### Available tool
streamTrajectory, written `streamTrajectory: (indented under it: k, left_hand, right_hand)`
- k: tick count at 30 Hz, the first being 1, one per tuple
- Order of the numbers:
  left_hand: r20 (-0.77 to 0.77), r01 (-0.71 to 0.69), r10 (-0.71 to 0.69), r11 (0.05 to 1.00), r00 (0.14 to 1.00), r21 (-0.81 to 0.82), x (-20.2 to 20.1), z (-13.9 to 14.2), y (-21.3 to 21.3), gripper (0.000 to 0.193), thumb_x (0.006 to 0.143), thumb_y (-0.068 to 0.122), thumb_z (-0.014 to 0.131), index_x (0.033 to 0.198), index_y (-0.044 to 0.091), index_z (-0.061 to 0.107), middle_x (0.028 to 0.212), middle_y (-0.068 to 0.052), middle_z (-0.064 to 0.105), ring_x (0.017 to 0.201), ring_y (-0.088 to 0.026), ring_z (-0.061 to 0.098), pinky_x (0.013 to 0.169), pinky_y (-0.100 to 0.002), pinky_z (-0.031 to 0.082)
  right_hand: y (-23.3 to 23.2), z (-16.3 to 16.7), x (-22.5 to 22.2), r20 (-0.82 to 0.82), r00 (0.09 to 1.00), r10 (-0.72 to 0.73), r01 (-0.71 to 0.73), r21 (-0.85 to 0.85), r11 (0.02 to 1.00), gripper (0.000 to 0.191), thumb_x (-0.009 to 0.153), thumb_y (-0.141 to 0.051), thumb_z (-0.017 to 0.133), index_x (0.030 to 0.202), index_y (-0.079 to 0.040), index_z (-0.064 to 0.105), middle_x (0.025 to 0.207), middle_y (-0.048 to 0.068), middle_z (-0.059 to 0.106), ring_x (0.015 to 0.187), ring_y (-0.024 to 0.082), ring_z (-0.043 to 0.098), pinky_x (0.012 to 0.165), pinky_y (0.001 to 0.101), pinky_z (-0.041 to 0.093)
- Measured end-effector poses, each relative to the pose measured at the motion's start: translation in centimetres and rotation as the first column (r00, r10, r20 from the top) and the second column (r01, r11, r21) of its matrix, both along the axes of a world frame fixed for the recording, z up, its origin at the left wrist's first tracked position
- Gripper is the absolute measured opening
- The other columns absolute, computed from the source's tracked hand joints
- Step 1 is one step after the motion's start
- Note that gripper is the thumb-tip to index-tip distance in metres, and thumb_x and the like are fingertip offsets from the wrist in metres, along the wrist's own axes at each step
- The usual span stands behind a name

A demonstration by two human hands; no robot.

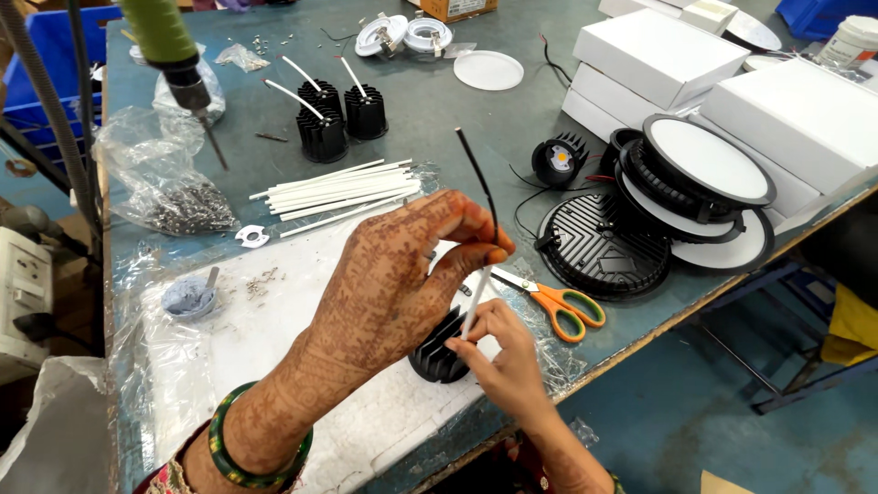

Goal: The person assembles LED light fixtures at a workbench. They use a green electric screwdriver to drive screws securing white plastic rods into black finned heat-sink housings, route red and black wires, press LED modules into the housings, and stack finished round light panels beside white boxes.

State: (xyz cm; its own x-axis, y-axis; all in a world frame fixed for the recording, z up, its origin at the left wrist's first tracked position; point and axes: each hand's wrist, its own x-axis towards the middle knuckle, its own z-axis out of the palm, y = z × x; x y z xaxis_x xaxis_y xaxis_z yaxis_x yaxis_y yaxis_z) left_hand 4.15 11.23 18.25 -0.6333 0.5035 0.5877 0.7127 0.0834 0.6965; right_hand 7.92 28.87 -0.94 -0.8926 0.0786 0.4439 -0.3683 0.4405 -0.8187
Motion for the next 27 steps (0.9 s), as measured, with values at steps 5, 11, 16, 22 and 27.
streamTrajectory:
  k: [5, 11, 16, 22, 27]
  left_hand:
    - [-0.027, -0.108, 0.107, 0.993, 0.994, -0.044, -2.1, -0.8, 0.2, 0.013, 0.093, 0.011, 0.073, 0.102, 0.006, 0.065, 0.099, -0.001, 0.078, 0.095, -0.012, 0.079, 0.076, -0.027, 0.064]
    - [0.152, -0.148, 0.138, 0.987, 0.979, 0.061, -8.6, -3.2, -0.4, 0.010, 0.098, 0.011, 0.068, 0.105, 0.006, 0.063, 0.109, -0.005, 0.077, 0.095, -0.015, 0.076, 0.078, -0.029, 0.062]
    - [0.554, -0.072, -0.048, 0.978, 0.831, 0.193, -15.5, -6.2, -2.1, 0.015, 0.096, 0.020, 0.068, 0.103, 0.008, 0.063, 0.104, -0.008, 0.077, 0.090, -0.018, 0.078, 0.077, -0.032, 0.066]
    - [0.762, -0.132, -0.167, 0.940, 0.626, 0.315, -22.4, -12.9, -3.3, 0.020, 0.096, 0.026, 0.069, 0.107, 0.009, 0.065, 0.105, -0.006, 0.073, 0.087, -0.019, 0.075, 0.076, -0.034, 0.062]
    - [0.817, -0.150, -0.216, 0.927, 0.535, 0.344, -26.3, -18.4, -3.8, 0.022, 0.094, 0.028, 0.072, 0.109, 0.013, 0.067, 0.108, 0.000, 0.073, 0.090, -0.014, 0.070, 0.081, -0.034, 0.061]
  right_hand:
    - [-0.4, -0.1, -0.1, -0.020, 0.999, -0.038, 0.037, -0.036, 0.999, 0.034, 0.076, -0.012, 0.087, 0.071, -0.002, 0.055, 0.089, 0.007, 0.063, 0.085, 0.020, 0.063, 0.081, 0.0308, 0.050]
    - [-0.2, 0.4, -0.1, -0.114, 0.985, -0.132, 0.129, -0.031, 0.991, 0.034, 0.072, -0.016, 0.089, 0.092, -0.003, 0.065, 0.103, 0.009, 0.064, 0.094, 0.022, 0.064, 0.080, 0.0334, 0.052]
    - [2.8, 0.2, -1.2, -0.346, 0.931, 0.116, -0.054, 0.184, 0.982, 0.047, 0.080, -0.017, 0.087, 0.122, -0.010, 0.067, 0.133, 0.015, 0.061, 0.118, 0.030, 0.063, 0.094, 0.0395, 0.054]
    - [4.4, -1.5, -3.8, -0.219, 0.900, 0.378, -0.282, 0.371, 0.885, 0.054, 0.087, -0.015, 0.086, 0.137, -0.010, 0.065, 0.149, 0.018, 0.057, 0.128, 0.033, 0.063, 0.100, 0.0407, 0.058]
    - [4.1, -1.7, -5.8, -0.170, 0.891, 0.420, -0.344, 0.349, 0.872, 0.061, 0.083, -0.019, 0.086, 0.139, -0.009, 0.062, 0.150, 0.021, 0.055, 0.126, 0.033, 0.063, 0.099, 0.0422, 0.057]
